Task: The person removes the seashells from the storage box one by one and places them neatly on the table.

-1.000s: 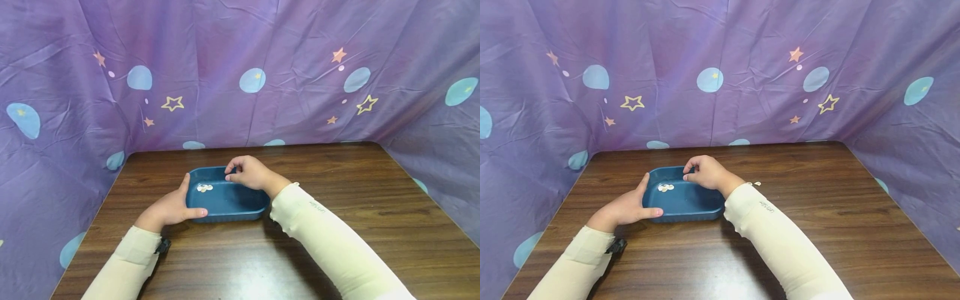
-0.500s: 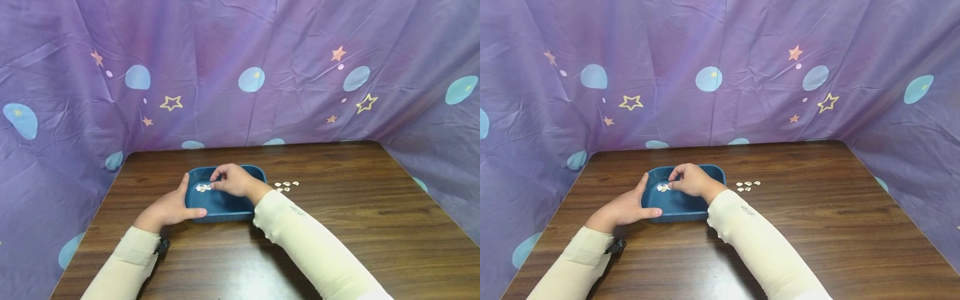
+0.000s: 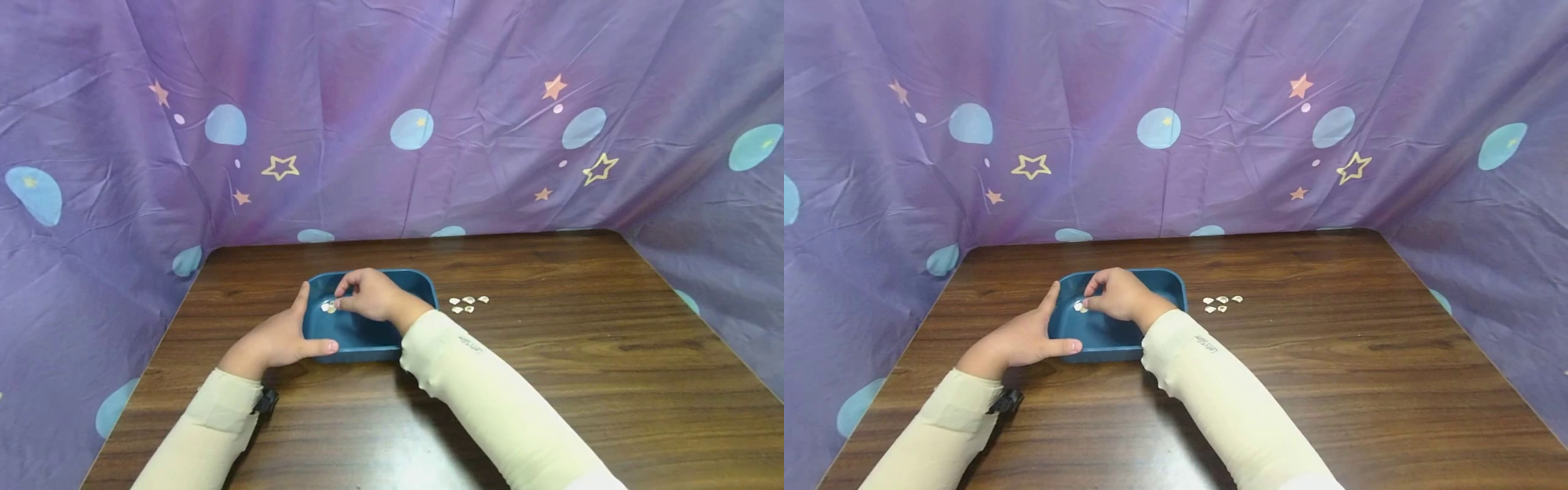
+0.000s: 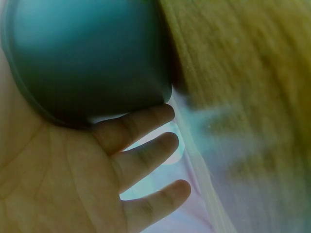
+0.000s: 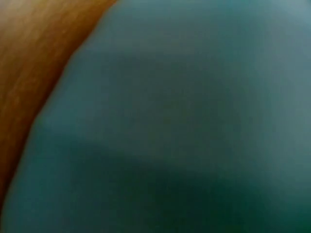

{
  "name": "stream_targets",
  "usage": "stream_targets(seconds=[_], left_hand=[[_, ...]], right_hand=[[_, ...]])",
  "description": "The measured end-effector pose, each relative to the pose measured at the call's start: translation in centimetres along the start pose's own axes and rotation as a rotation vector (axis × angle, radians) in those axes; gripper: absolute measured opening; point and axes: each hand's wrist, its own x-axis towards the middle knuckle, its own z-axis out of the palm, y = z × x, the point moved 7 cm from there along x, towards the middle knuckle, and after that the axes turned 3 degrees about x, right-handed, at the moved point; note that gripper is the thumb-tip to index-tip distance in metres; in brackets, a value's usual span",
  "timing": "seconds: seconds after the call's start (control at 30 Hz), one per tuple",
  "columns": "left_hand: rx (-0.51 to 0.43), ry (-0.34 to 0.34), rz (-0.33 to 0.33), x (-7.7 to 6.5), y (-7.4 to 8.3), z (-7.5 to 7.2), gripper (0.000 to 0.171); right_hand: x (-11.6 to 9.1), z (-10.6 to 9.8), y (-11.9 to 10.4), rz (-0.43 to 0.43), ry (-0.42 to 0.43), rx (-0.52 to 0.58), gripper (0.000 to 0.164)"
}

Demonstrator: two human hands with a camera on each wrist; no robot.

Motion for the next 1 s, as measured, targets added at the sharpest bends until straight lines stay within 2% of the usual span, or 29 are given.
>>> stream_targets(seconds=[0.33, 0.73, 1.0], left_hand=[[-0.009, -0.001, -0.01, -0.1, 0.0, 0.1, 0.137], [0.008, -0.005, -0.03, -0.1, -0.4, 0.3, 0.136], [0.007, 0.001, -0.019, 0.0, -0.2, 0.1, 0.136]], right_hand=[[0.8, 0.6, 0.9, 0.044, -0.024, -0.059, 0.012], [1.0, 2.0, 2.0, 0.107, -0.147, -0.123, 0.036], [0.9, 2.4, 2.7, 0.172, -0.203, -0.163, 0.05]])
